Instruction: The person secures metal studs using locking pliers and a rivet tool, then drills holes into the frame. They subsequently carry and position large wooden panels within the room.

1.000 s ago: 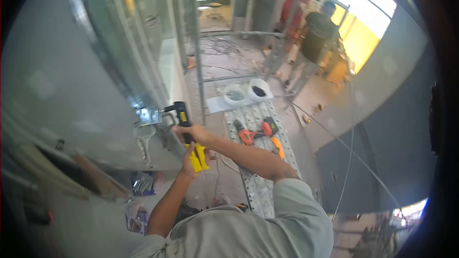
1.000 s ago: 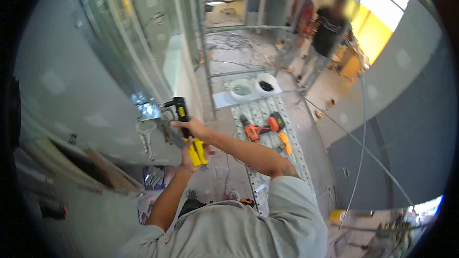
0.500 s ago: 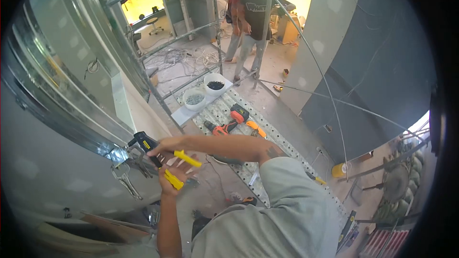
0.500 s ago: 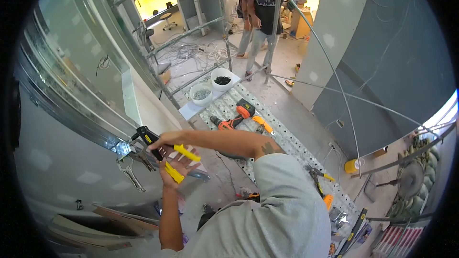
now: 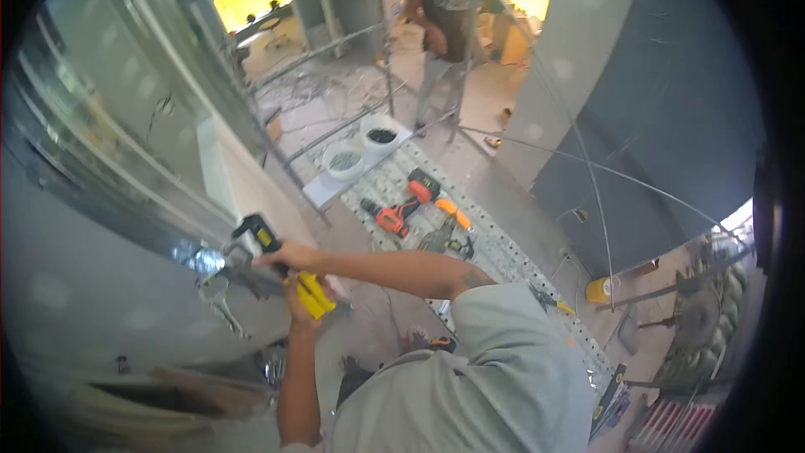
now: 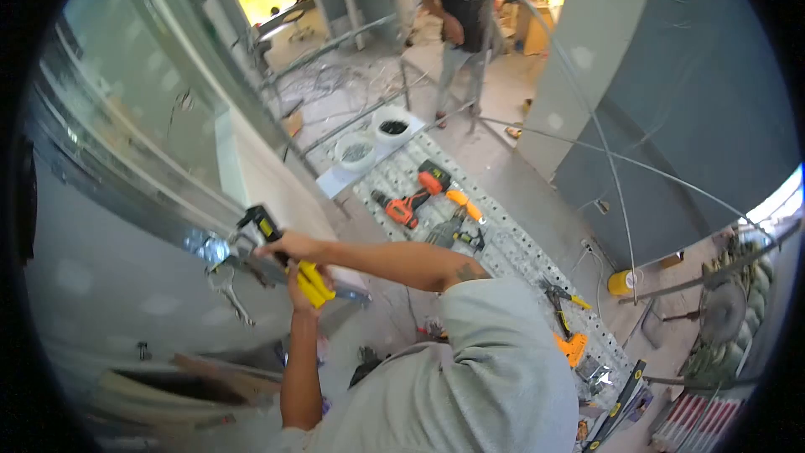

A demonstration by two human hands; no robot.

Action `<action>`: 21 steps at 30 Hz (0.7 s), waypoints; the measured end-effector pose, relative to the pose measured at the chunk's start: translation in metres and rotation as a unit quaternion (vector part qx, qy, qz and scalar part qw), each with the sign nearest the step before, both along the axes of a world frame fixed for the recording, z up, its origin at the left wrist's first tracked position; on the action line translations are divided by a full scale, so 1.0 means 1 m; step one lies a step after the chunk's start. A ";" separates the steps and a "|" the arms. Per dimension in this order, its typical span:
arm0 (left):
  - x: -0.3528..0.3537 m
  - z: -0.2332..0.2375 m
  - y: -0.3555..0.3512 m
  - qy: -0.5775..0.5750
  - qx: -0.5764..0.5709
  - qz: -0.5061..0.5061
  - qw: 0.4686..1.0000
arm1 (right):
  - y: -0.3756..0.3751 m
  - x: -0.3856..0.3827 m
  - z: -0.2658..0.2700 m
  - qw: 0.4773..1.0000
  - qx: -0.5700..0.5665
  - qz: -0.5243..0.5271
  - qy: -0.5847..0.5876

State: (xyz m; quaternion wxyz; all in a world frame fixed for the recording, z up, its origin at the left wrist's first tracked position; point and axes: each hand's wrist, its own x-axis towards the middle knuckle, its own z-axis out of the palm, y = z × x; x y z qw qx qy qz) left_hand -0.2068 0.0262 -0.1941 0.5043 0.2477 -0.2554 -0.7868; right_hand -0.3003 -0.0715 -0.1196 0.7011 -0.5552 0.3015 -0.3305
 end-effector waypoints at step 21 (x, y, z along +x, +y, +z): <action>0.135 -0.095 0.159 -0.279 0.238 0.135 0.920 | 0.294 -0.386 -0.152 0.601 0.025 -0.264 0.754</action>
